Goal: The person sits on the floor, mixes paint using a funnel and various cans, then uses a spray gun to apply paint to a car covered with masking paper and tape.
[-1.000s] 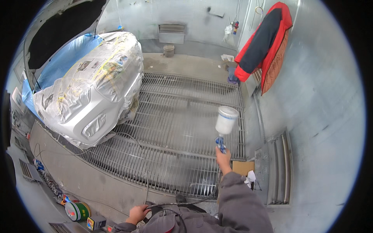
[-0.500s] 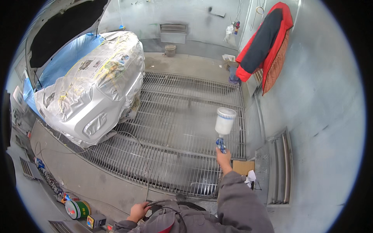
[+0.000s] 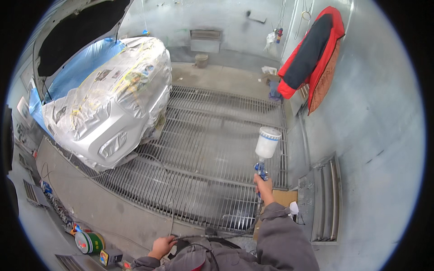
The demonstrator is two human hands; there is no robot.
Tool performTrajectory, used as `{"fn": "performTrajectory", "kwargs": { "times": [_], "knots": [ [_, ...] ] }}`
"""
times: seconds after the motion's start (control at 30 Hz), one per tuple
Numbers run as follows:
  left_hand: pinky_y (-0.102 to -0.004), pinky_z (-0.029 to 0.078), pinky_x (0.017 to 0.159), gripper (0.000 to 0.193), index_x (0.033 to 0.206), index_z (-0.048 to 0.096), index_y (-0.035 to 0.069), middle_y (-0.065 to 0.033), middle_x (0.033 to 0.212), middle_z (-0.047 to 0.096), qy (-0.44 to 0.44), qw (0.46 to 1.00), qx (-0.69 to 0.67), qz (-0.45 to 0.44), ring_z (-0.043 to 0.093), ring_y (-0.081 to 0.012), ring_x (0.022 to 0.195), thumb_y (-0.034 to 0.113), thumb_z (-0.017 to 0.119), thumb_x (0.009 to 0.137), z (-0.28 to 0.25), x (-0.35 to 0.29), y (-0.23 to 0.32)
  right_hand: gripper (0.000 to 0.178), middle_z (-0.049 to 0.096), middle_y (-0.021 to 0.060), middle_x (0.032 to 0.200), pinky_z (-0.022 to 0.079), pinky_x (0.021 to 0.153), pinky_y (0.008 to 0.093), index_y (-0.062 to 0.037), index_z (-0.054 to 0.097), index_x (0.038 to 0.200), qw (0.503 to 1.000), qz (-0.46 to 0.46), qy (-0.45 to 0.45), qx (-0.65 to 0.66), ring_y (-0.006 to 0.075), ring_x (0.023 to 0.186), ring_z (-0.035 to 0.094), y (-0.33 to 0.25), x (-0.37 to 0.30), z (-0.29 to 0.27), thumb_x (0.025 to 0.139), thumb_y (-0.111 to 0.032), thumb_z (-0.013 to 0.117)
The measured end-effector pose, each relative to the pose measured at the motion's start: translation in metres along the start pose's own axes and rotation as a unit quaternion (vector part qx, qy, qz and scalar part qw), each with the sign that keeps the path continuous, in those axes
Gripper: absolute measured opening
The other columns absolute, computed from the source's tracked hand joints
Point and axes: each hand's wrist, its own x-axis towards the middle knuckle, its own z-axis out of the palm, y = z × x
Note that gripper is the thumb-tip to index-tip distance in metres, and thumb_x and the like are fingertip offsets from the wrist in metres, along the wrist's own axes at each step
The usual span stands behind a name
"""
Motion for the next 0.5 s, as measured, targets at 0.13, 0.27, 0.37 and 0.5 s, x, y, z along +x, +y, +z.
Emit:
{"fn": "performTrajectory", "kwargs": {
  "times": [0.13, 0.27, 0.37, 0.5],
  "knots": [
    [-0.0514, 0.057, 0.075, 0.033, 0.116, 0.075, 0.021, -0.0124, 0.096, 0.077, -0.007, 1.000, -0.014, -0.024, 0.073, -0.0380, 0.091, 0.047, 0.068, 0.097, -0.004, -0.006, -0.003, 0.032, 0.065, 0.0025, 0.075, 0.041, 0.041, 0.0331, -0.0080, 0.068, 0.102, 0.992, -0.015, -0.061, 0.112, 0.0121, 0.047, 0.051, -0.013, -0.013, 0.001, 0.099, -0.039, 0.075],
    [-0.0514, 0.057, 0.075, 0.033, 0.115, 0.074, 0.020, -0.0124, 0.095, 0.077, -0.018, 0.999, -0.001, -0.029, 0.073, -0.0381, 0.091, 0.047, 0.068, 0.097, -0.007, -0.006, 0.000, 0.047, 0.073, 0.0105, 0.104, 0.038, 0.039, 0.0305, -0.0042, 0.062, 0.119, 0.996, -0.055, -0.010, 0.075, 0.0119, 0.044, 0.047, -0.021, -0.022, 0.008, 0.103, -0.048, 0.068],
    [-0.0514, 0.057, 0.074, 0.033, 0.115, 0.074, 0.020, -0.0124, 0.095, 0.077, -0.015, 0.999, 0.008, -0.034, 0.073, -0.0381, 0.091, 0.047, 0.068, 0.097, -0.008, -0.008, 0.001, 0.055, 0.073, 0.0111, 0.099, 0.038, 0.038, 0.0301, -0.0038, 0.063, 0.117, 0.997, -0.065, 0.023, 0.037, 0.0115, 0.043, 0.047, -0.026, -0.021, 0.015, 0.101, -0.056, 0.067],
    [-0.0517, 0.057, 0.074, 0.032, 0.114, 0.073, 0.020, -0.0126, 0.094, 0.076, -0.010, 0.999, 0.011, -0.033, 0.073, -0.0381, 0.091, 0.047, 0.068, 0.097, -0.005, -0.006, 0.000, 0.058, 0.072, 0.0108, 0.091, 0.037, 0.036, 0.0310, -0.0027, 0.065, 0.111, 0.996, -0.036, 0.067, 0.036, 0.0125, 0.041, 0.048, -0.025, -0.009, 0.020, 0.099, -0.060, 0.068]
  ]
}}
